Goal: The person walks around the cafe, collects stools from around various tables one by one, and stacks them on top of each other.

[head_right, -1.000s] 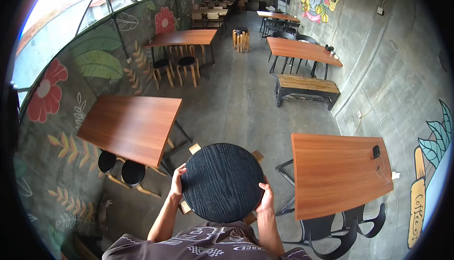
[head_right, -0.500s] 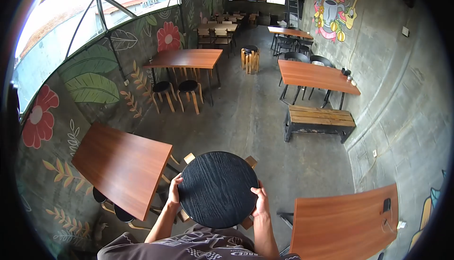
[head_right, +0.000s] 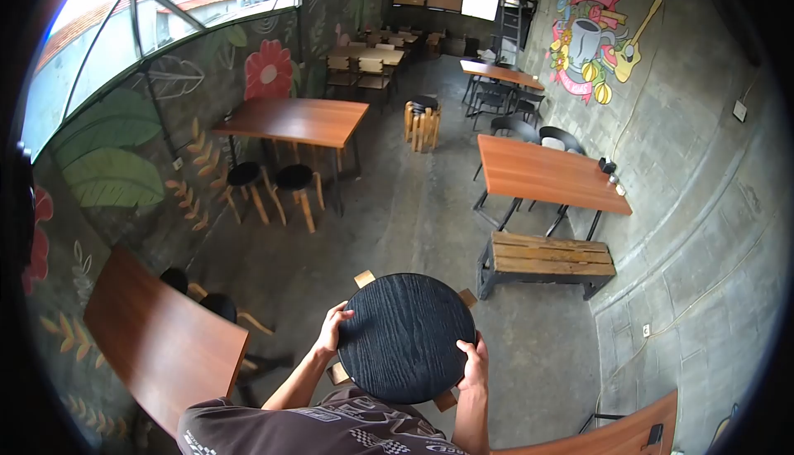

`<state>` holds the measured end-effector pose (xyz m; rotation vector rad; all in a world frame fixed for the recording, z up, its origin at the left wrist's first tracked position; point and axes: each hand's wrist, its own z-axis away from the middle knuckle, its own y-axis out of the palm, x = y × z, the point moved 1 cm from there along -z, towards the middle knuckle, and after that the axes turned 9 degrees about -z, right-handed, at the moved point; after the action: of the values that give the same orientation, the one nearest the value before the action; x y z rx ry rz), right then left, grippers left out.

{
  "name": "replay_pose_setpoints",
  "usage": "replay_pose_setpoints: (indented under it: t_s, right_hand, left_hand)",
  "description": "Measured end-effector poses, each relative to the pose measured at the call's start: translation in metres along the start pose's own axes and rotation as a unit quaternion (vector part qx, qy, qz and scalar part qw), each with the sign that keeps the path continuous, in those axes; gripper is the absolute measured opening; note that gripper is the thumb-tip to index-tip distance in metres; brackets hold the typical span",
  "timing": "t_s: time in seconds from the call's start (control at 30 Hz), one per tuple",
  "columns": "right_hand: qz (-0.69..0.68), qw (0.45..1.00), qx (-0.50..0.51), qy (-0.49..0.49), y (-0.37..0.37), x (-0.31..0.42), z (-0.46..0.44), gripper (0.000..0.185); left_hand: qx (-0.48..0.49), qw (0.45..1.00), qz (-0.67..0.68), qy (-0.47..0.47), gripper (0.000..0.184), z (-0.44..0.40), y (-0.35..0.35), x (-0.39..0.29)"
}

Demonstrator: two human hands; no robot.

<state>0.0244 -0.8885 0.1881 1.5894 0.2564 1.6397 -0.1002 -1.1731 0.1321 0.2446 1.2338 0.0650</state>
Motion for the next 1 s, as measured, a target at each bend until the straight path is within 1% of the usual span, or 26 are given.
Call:
replay_pose_setpoints:
  t_s: [0.13, 0.2, 0.27, 0.3, 0.33, 0.37, 0.43, 0.47, 0.53, 0.57, 0.63, 0.67, 0.7, 0.73, 0.77, 0.8, 0.83, 0.87, 0.9, 0.93, 0.97, 1.0]
  right_hand:
    - [0.018, 0.999, -0.022, -0.037, 0.019, 0.037, -0.108, 0.052]
    - [0.033, 0.996, -0.061, -0.053, 0.03, 0.047, -0.161, 0.052]
    - [0.041, 0.997, -0.055, -0.038, 0.039, 0.052, -0.211, 0.052]
    - [0.038, 0.997, -0.043, -0.044, 0.044, 0.054, -0.239, 0.052]
    - [0.03, 0.998, -0.029, -0.052, 0.036, 0.065, -0.27, 0.052]
    - [0.024, 0.998, -0.027, -0.053, 0.037, 0.065, -0.298, 0.051]
    - [0.039, 0.998, -0.03, -0.04, 0.038, 0.063, -0.364, 0.05]
    - [0.053, 0.998, -0.03, -0.031, 0.036, 0.06, -0.399, 0.05]
    - [0.08, 0.996, -0.04, -0.018, 0.032, 0.052, -0.473, 0.049]
    - [0.08, 0.996, -0.038, -0.004, 0.03, 0.053, -0.51, 0.049]
    - [0.073, 0.997, -0.012, 0.025, 0.041, 0.056, -0.578, 0.048]
    - [0.07, 0.997, -0.002, 0.028, 0.051, 0.061, -0.613, 0.048]
    - [0.073, 0.996, 0.027, 0.034, 0.058, 0.065, -0.65, 0.048]
    - [0.069, 0.996, 0.032, 0.038, 0.064, 0.07, -0.679, 0.048]
    - [0.075, 0.995, 0.056, 0.043, 0.079, 0.081, -0.706, 0.047]
    - [0.081, 0.992, 0.081, 0.044, 0.094, 0.091, -0.739, 0.047]
    - [0.079, 0.992, 0.085, 0.044, 0.105, 0.095, -0.774, 0.047]
    - [0.091, 0.991, 0.091, 0.041, 0.113, 0.096, -0.807, 0.047]
    - [0.106, 0.989, 0.095, 0.045, 0.119, 0.098, -0.833, 0.047]
    - [0.137, 0.983, 0.112, 0.048, 0.131, 0.107, -0.858, 0.049]
    - [0.153, 0.98, 0.126, 0.037, 0.137, 0.108, -0.884, 0.049]
    - [0.168, 0.975, 0.142, 0.021, 0.145, 0.109, -0.915, 0.049]
  left_hand:
    - [0.055, 0.998, 0.014, -0.002, 0.069, -0.121, 0.057, -0.039]
    - [0.082, 0.996, 0.007, 0.025, 0.07, -0.172, 0.075, -0.059]
    - [0.063, 0.998, -0.011, -0.005, 0.073, -0.225, 0.088, -0.072]
    - [0.07, 0.998, -0.007, 0.0, 0.074, -0.247, 0.094, -0.083]
    - [0.077, 0.997, -0.006, 0.01, 0.075, -0.267, 0.113, -0.088]
    - [0.062, 0.998, -0.005, 0.009, 0.075, -0.298, 0.116, -0.082]
    - [0.041, 0.999, -0.019, 0.004, 0.074, -0.338, 0.133, -0.107]
    - [0.027, 1.0, -0.008, 0.01, 0.07, -0.371, 0.135, -0.101]
    - [0.04, 0.999, -0.017, 0.001, 0.065, -0.411, 0.155, -0.138]
    - [0.023, 1.0, -0.005, 0.01, 0.062, -0.436, 0.166, -0.142]
    - [-0.028, 0.999, -0.007, 0.027, 0.064, -0.503, 0.166, -0.131]
    - [-0.034, 0.999, 0.007, 0.024, 0.067, -0.527, 0.175, -0.144]
    - [-0.06, 0.998, 0.005, 0.032, 0.068, -0.549, 0.183, -0.157]
    - [-0.085, 0.996, 0.001, 0.038, 0.07, -0.57, 0.189, -0.167]
    - [-0.032, 0.998, 0.013, 0.061, 0.071, -0.617, 0.171, -0.147]
    - [-0.027, 0.997, 0.013, 0.075, 0.072, -0.64, 0.178, -0.16]
    - [-0.022, 0.996, 0.015, 0.086, 0.072, -0.662, 0.184, -0.172]
    - [-0.111, 0.99, 0.005, 0.091, 0.074, -0.663, 0.212, -0.204]
    - [-0.143, 0.987, -0.008, 0.072, 0.076, -0.675, 0.224, -0.221]
    - [-0.166, 0.983, -0.02, 0.073, 0.069, -0.7, 0.228, -0.227]
    - [-0.129, 0.982, -0.028, 0.132, 0.053, -0.718, 0.239, -0.248]
    - [-0.114, 0.981, -0.03, 0.152, 0.045, -0.739, 0.248, -0.261]
